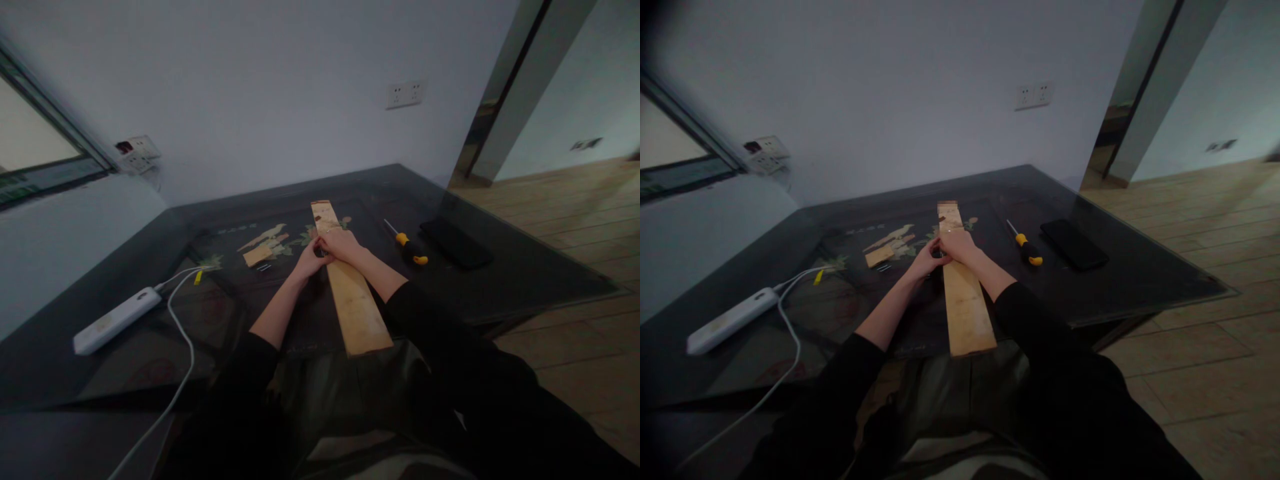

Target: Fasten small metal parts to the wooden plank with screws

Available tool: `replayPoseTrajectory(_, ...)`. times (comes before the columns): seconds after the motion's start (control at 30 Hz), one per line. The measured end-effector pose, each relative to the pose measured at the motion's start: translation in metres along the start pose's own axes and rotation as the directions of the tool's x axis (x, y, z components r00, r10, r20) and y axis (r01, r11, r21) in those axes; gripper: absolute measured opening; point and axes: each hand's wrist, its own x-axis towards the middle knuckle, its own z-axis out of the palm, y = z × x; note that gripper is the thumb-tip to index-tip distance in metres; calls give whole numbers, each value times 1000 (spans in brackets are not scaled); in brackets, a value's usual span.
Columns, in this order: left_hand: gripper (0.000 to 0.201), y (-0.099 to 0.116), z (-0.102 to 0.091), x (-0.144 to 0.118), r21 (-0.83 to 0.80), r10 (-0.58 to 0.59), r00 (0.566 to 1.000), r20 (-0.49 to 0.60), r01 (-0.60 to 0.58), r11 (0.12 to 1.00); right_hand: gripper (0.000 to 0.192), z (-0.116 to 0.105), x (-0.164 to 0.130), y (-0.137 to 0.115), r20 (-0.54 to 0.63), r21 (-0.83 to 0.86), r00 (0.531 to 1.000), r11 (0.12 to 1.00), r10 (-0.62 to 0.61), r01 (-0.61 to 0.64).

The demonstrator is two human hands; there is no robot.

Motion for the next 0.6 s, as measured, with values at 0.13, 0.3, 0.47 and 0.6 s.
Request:
replayPoseTrajectory(0.13, 95, 2, 0, -2, -15, -20, 1000, 12, 20, 1000, 35, -2, -2, 1, 26, 7, 999, 1000, -26, 26)
replayPoseTrajectory(0.3, 95, 1, 0, -2, -24, -7, 1000, 18, 8, 1000, 34, -3, -4, 4, 10, -7, 998, 998, -57, 57)
replayPoseTrajectory(0.47, 92, -2, 0, 0, -43, 5, 1000, 20, -5, 999, 34, -2, -5, 10, -12, -33, 993, 992, -121, 120)
replayPoseTrajectory(0.6, 89, -2, 0, 1, -38, 8, 1000, 11, -7, 999, 30, -3, -6, 14, -13, -36, 988, 988, -153, 152)
